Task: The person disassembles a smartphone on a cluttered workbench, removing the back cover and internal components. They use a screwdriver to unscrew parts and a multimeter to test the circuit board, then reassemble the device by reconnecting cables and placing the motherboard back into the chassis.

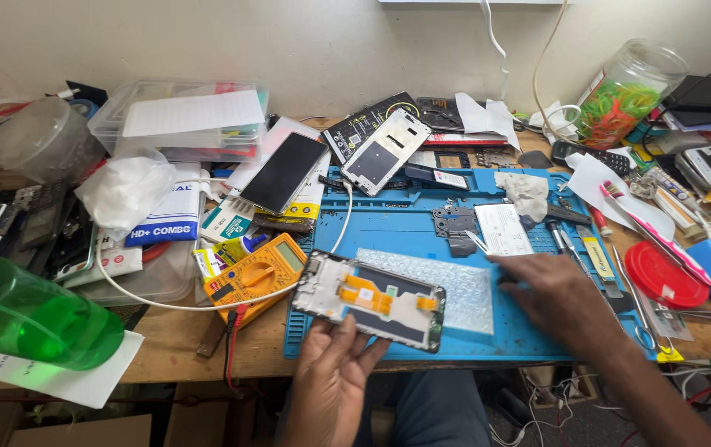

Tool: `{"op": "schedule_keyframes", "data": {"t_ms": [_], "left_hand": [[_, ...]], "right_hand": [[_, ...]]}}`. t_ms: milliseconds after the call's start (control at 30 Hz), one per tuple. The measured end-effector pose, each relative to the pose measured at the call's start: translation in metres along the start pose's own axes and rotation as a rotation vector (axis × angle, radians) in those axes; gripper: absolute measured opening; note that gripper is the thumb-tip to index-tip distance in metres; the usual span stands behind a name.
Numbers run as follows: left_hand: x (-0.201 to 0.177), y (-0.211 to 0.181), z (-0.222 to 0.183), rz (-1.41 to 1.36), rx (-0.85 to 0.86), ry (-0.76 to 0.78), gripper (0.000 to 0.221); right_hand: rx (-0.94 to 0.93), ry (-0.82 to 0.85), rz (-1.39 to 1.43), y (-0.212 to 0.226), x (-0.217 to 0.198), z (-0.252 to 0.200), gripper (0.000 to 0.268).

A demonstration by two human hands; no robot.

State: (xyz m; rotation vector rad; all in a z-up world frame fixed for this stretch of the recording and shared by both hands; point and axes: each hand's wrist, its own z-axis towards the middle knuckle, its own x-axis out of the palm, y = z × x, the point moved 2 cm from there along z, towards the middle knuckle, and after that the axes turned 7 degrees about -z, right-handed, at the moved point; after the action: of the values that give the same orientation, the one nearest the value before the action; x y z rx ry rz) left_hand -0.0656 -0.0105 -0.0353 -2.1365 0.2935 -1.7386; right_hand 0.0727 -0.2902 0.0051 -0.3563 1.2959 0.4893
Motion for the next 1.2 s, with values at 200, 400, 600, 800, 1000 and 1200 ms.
{"op": "schedule_keyframes", "data": {"t_ms": [200,400,600,800,1000,1200], "left_hand": [[0.016,0.031,0.022,-0.157,-0.066,0.037,0.04],[0.023,0.051,0.03,-0.213,-0.104,-0.007,0.042],[-0.007,0.044,0.044,-0.266,-0.132,-0.085,0.03],[0.002,-0.052,0.029,0.385,0.126,0.174,0.074],[0.036,-0.071,0.054,1.733,0.318,0.727,0.092],[0.039,-0.066,0.101,1.901,0.221,0.932,0.105]], "right_hand": [[0.053,-0.114,0.036,0.017,-0.03,-0.009,0.062],[-0.105,-0.045,0.326,0.06,-0.012,-0.008,0.102],[-0.031,0.074,0.414,0.043,0.004,0.008,0.108],[-0.011,0.129,0.376,0.036,0.006,0.008,0.106],[0.003,0.177,0.479,0.039,-0.001,0.004,0.103],[-0.024,0.189,0.427,0.038,-0.003,0.006,0.107]]}}
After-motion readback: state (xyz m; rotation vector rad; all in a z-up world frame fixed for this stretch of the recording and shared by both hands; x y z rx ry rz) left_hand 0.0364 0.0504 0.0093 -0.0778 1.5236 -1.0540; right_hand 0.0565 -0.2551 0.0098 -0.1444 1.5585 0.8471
